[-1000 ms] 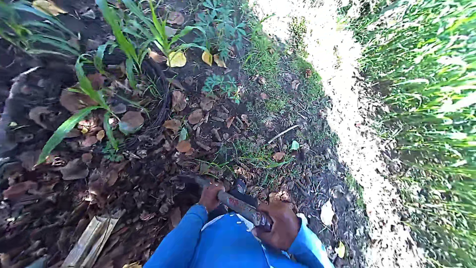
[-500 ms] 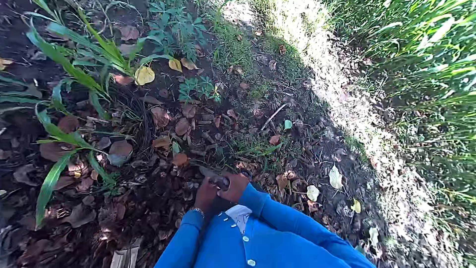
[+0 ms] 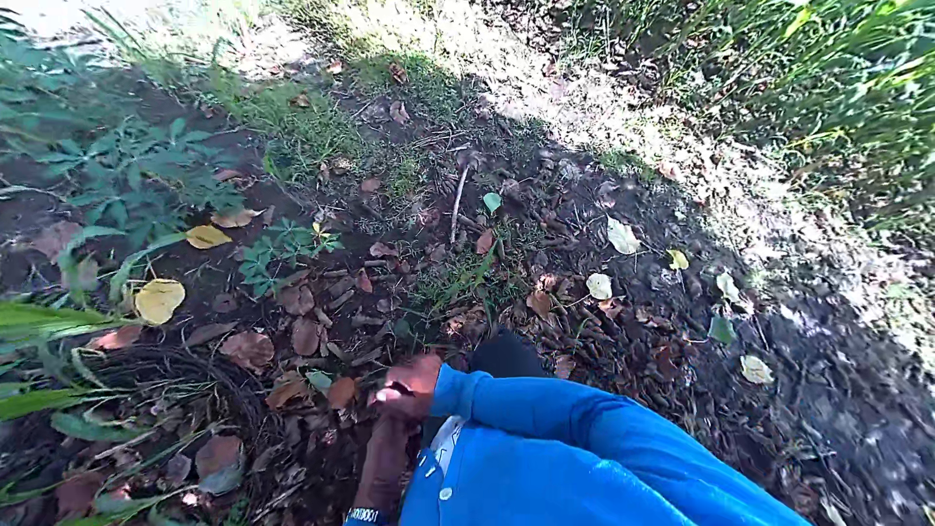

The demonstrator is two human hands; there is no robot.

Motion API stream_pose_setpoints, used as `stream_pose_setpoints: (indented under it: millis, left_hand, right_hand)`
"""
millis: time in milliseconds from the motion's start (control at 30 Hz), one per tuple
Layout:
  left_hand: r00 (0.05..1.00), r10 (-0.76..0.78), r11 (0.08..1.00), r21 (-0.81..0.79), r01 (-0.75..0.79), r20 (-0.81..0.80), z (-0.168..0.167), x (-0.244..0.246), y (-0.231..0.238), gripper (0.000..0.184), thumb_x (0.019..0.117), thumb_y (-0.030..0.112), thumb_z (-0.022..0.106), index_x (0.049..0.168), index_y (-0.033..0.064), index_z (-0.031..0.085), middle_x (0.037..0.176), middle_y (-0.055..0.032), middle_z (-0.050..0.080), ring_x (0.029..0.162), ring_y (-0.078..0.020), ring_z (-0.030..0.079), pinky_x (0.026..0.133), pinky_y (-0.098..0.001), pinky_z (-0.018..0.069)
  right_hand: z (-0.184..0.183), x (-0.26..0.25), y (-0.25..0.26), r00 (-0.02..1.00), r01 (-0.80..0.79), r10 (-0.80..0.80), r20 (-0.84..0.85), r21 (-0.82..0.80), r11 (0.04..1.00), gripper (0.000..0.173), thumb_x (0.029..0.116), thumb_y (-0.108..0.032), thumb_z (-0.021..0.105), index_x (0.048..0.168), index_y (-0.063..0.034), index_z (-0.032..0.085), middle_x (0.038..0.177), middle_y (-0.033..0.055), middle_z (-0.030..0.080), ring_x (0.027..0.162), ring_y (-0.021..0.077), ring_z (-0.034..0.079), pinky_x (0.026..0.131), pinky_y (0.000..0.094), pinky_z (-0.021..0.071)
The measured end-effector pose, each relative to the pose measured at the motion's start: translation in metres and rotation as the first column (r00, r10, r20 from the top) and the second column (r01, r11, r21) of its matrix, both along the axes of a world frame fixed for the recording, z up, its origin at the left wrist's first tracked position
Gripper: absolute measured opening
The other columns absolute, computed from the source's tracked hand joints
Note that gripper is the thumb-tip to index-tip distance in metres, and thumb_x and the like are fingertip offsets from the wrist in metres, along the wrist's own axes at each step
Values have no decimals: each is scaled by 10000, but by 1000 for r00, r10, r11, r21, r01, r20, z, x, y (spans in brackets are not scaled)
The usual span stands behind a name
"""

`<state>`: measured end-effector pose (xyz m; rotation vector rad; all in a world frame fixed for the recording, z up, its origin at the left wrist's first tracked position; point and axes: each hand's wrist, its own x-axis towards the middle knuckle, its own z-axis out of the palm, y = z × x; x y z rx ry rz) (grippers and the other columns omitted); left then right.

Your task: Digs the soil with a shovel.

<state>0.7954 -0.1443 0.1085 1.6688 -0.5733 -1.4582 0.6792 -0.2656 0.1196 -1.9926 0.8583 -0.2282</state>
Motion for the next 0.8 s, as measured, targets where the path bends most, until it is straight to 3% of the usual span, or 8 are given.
stream_pose_setpoints:
  millis: [133,200,300,400,500,600,667,800]
  left_hand:
    - [992,33,989,-148,-15,122,-12,-21,-12,238,1009,165,459,1081,-12,602,855,20,668,781,-39,652,744,-265,575]
    - [916,-87,989,-73,125,392,8,-37,-29,218,936,23,585,1067,-144,639,919,-164,702,865,-159,673,849,-353,561]
    - [905,-177,976,-51,213,387,27,-58,-70,296,948,29,550,1190,-136,587,1038,-163,683,962,-131,660,909,-319,550]
    - [951,-278,952,-92,291,139,38,-82,-135,279,973,72,499,1201,-61,588,1040,-74,682,957,-74,649,897,-289,557]
    - [784,-607,769,-153,621,134,79,-138,-214,263,950,118,536,1142,12,681,1018,-3,741,950,-48,694,894,-269,582]
    - [639,-754,592,-263,762,154,88,-187,-253,399,985,129,506,1316,-61,620,1154,-118,741,1057,-200,714,966,-380,580]
    - [671,-738,644,-223,732,72,75,-212,-258,439,1010,129,455,1381,-91,540,1148,-196,741,1039,-294,731,944,-435,593]
    - [701,-701,713,106,693,132,39,-264,-257,330,1053,123,478,1303,-58,594,1108,-175,739,929,-239,738,808,-380,608]
  right_hand:
    - [14,-18,-24,962,-132,229,-147,486,864,625,987,-533,640,1324,-6,633,1202,255,693,1174,411,651,1058,643,455]
    - [12,-31,-32,961,-90,211,-180,518,851,693,922,-556,713,1340,-11,616,1247,264,672,1211,434,624,1051,680,436]
    - [14,-66,-46,992,90,-33,-121,505,858,702,871,-567,752,1306,-27,646,1207,241,695,1165,415,653,1023,680,467]
    - [42,-122,-75,931,294,-365,-24,642,708,622,865,-420,800,1279,10,629,1091,227,704,963,348,697,905,585,549]
    - [80,-197,-99,742,407,-670,14,784,468,502,896,-214,775,1281,33,569,880,155,659,642,216,630,635,414,570]
    - [104,-289,-95,493,479,-870,4,834,275,439,914,-112,708,1287,48,541,736,85,613,534,149,579,532,327,543]
    - [105,-348,-71,306,533,-952,-11,831,161,446,896,-101,682,1292,42,535,682,56,594,509,139,573,509,314,540]
    - [87,-434,8,-136,613,-988,-72,777,-141,395,884,-133,683,1213,48,559,633,36,590,476,142,579,489,320,548]
